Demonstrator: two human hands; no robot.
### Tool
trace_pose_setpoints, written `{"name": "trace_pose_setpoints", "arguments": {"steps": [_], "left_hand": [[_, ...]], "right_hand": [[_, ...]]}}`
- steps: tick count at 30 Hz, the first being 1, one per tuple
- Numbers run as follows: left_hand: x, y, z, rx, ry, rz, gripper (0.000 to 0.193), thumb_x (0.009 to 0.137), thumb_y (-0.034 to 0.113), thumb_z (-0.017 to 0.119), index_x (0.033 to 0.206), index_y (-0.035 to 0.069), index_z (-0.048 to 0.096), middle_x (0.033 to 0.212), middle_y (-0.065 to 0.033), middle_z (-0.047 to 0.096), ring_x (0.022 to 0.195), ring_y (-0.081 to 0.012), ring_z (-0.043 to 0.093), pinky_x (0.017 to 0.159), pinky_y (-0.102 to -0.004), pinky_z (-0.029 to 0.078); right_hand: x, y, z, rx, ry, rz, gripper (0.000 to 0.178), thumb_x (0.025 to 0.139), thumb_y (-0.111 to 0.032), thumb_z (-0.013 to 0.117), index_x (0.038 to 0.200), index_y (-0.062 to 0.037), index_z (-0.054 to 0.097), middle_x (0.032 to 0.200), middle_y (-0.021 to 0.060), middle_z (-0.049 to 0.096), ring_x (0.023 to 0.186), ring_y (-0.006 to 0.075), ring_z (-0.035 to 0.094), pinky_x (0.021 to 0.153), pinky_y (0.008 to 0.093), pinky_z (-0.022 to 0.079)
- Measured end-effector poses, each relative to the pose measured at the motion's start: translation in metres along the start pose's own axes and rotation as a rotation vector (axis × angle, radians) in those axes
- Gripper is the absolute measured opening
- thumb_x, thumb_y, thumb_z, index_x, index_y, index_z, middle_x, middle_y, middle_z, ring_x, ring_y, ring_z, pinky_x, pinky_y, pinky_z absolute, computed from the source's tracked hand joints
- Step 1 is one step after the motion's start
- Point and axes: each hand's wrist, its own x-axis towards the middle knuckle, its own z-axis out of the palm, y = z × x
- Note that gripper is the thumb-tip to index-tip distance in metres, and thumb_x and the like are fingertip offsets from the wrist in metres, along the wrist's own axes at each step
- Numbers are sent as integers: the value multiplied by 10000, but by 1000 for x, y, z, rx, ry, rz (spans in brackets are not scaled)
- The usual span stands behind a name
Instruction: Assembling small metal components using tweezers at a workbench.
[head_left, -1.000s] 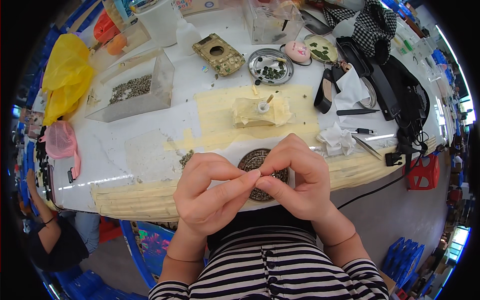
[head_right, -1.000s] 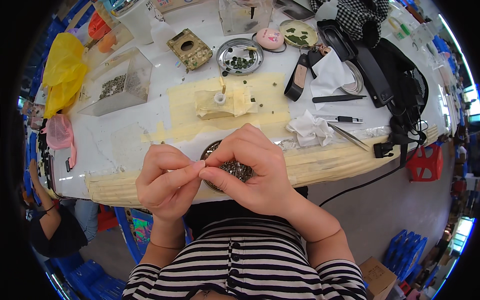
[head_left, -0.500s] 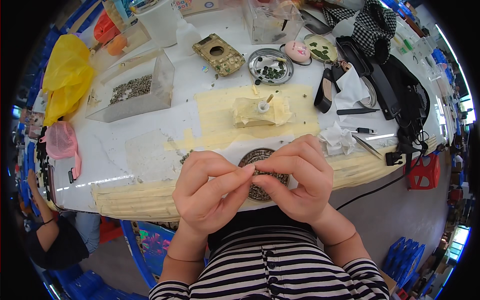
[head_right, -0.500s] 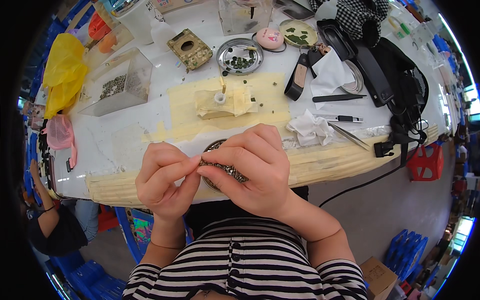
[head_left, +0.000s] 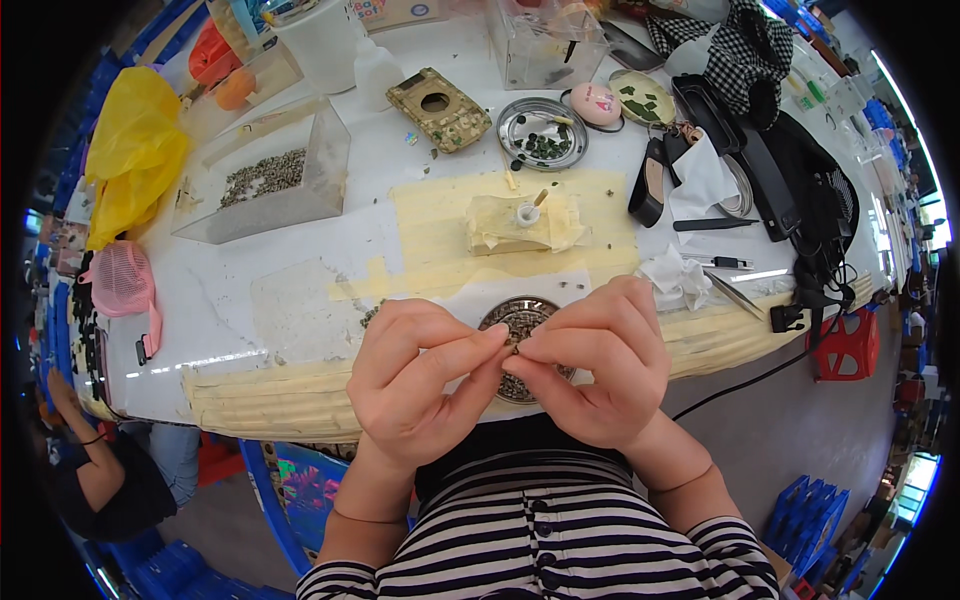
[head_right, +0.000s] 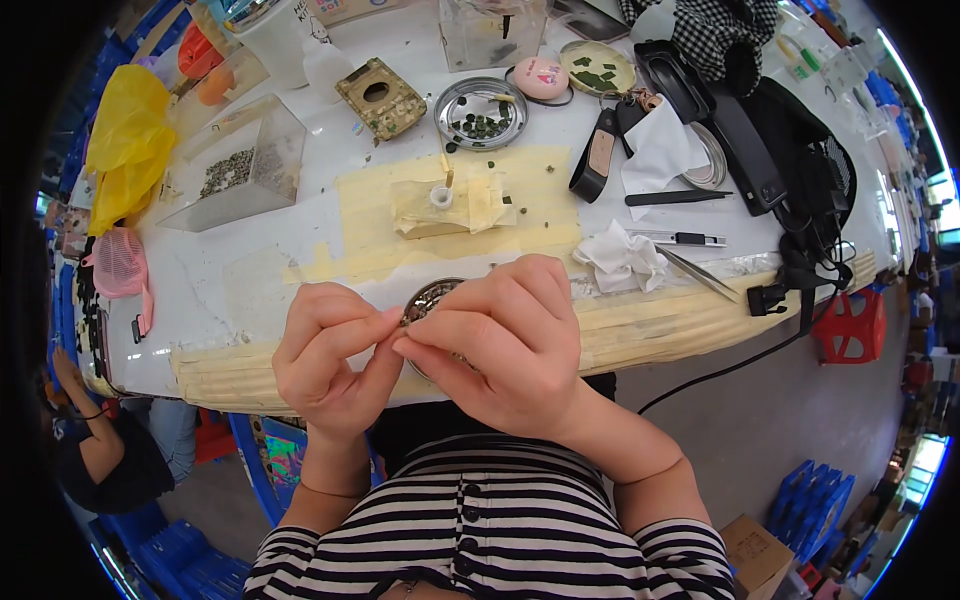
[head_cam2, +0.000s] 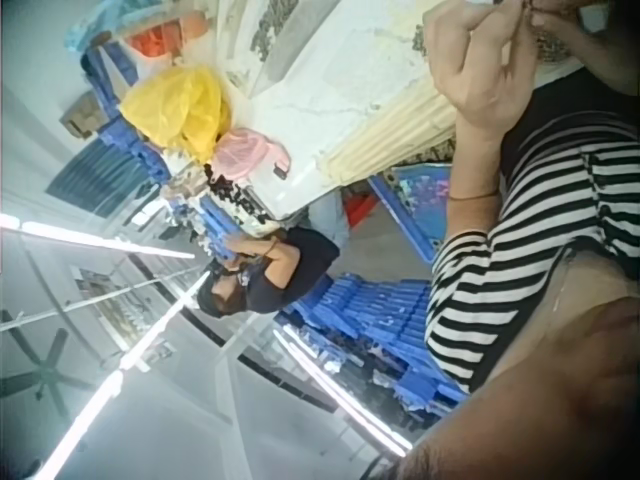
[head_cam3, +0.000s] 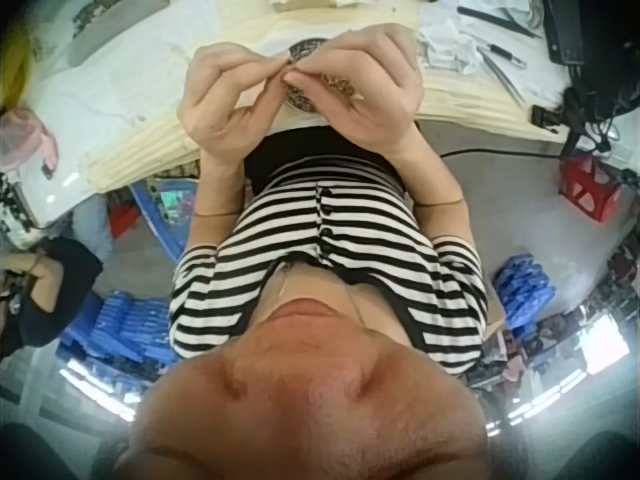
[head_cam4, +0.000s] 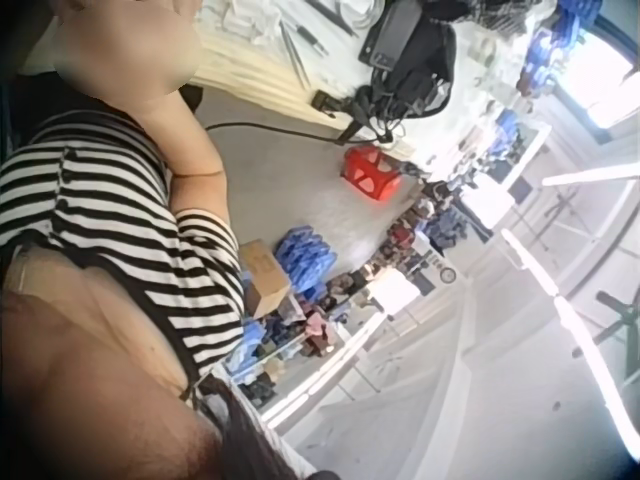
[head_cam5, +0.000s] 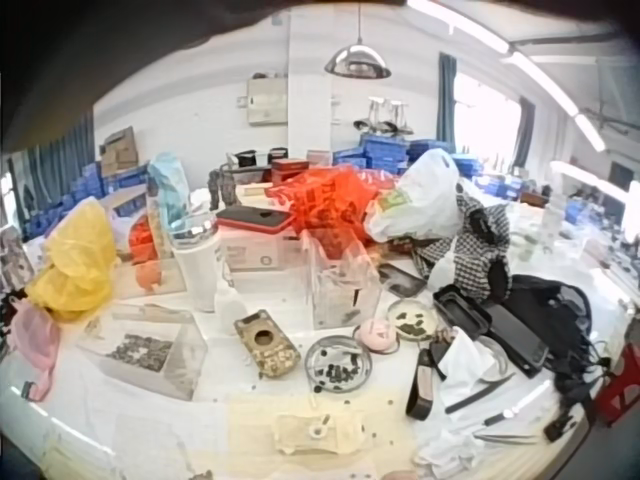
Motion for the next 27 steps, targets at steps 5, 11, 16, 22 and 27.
{"name": "trace_pose_setpoints", "arguments": {"steps": [5, 11, 16, 22, 27], "left_hand": [[-1, 0, 0, 0, 8, -5, 330, 629, -66, 818, 938, 39, 765, 792, -32, 639, 714, -202, 588, 622, -310, 466], [-2, 0, 0, -20, 3, -4, 334, 627, -54, 822, 943, 42, 770, 804, -29, 643, 726, -201, 587, 627, -307, 465], [-2, 0, -2, -25, -33, 30, 349, 615, -40, 828, 949, 47, 777, 826, -23, 652, 730, -203, 585, 636, -308, 469], [-1, 0, -2, -21, -29, 32, 355, 611, -47, 824, 950, 46, 776, 813, -22, 648, 727, -204, 586, 629, -311, 471], [0, 0, 1, 2, -5, 4, 343, 616, -70, 817, 939, 34, 765, 798, -33, 640, 718, -208, 589, 619, -313, 469]], "right_hand": [[-1, 1, 3, -12, 4, -19, 263, 662, -142, 874, 882, -124, 733, 802, -20, 633, 737, 191, 527, 689, 321, 387], [1, 2, -1, 90, -47, 84, 215, 697, -115, 856, 875, -104, 735, 814, -5, 657, 746, 193, 550, 704, 315, 402], [2, 5, -2, 209, -131, 156, 184, 721, -96, 840, 869, -92, 731, 810, 9, 668, 749, 195, 565, 705, 317, 410], [2, 3, -3, 199, -112, 163, 180, 720, -112, 844, 845, -95, 716, 805, 2, 662, 740, 195, 560, 693, 321, 404], [-3, 1, 2, -53, 17, -42, 242, 665, -146, 869, 858, -126, 724, 805, -28, 636, 735, 188, 533, 685, 322, 389]]}}
